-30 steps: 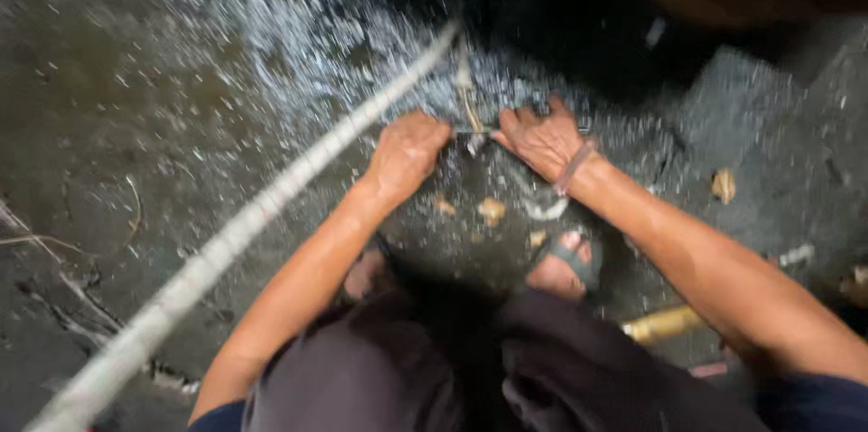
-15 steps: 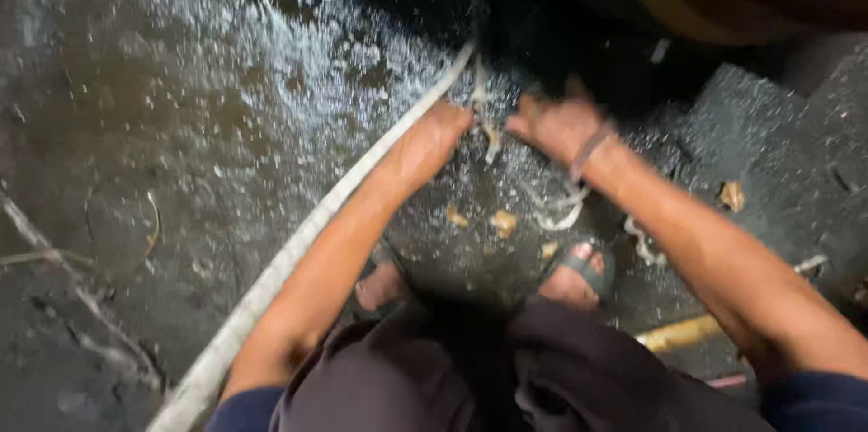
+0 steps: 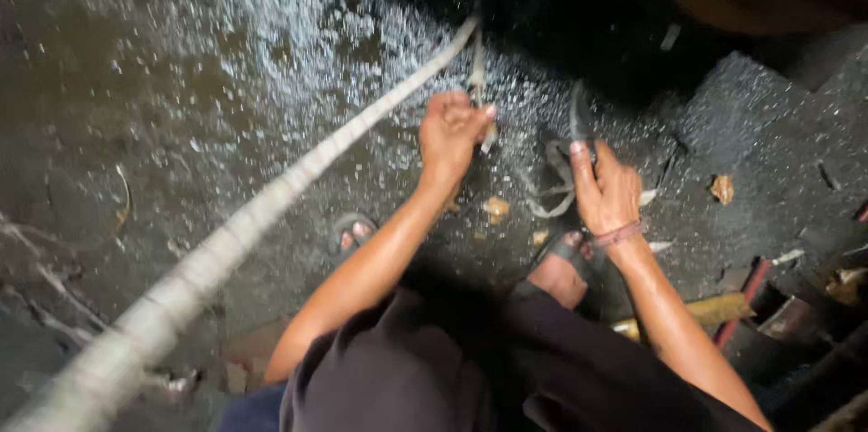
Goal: The person uses a knife to strip the outer insulation from a white electrical cable, peeling away the sheath to expose the inner wires. The person holds the cable with one hand and carefully cuts and removes the insulation with the other.
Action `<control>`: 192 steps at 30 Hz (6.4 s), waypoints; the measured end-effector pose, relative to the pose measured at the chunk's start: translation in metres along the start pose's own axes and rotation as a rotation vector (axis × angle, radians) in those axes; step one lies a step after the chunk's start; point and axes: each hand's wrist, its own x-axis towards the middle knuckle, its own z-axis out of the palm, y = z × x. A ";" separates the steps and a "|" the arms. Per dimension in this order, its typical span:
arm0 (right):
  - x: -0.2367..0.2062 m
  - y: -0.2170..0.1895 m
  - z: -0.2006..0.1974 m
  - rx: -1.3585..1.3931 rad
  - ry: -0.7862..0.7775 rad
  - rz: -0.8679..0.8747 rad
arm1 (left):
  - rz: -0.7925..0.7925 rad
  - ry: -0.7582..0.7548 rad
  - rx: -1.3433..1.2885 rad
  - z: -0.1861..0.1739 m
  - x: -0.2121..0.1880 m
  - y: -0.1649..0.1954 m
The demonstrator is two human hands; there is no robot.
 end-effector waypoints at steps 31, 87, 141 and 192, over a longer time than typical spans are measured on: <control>-0.003 -0.018 0.018 0.346 -0.119 0.189 | -0.379 -0.427 -0.347 -0.025 0.018 0.005; -0.003 -0.019 0.019 0.543 -0.151 0.245 | -0.324 -0.370 -0.161 -0.018 0.008 0.005; -0.001 0.024 0.013 0.354 -0.138 0.204 | -0.156 -0.257 -0.218 -0.008 0.021 0.010; -0.018 0.011 0.026 0.163 -0.229 0.013 | 0.015 -0.176 0.611 -0.025 -0.060 0.086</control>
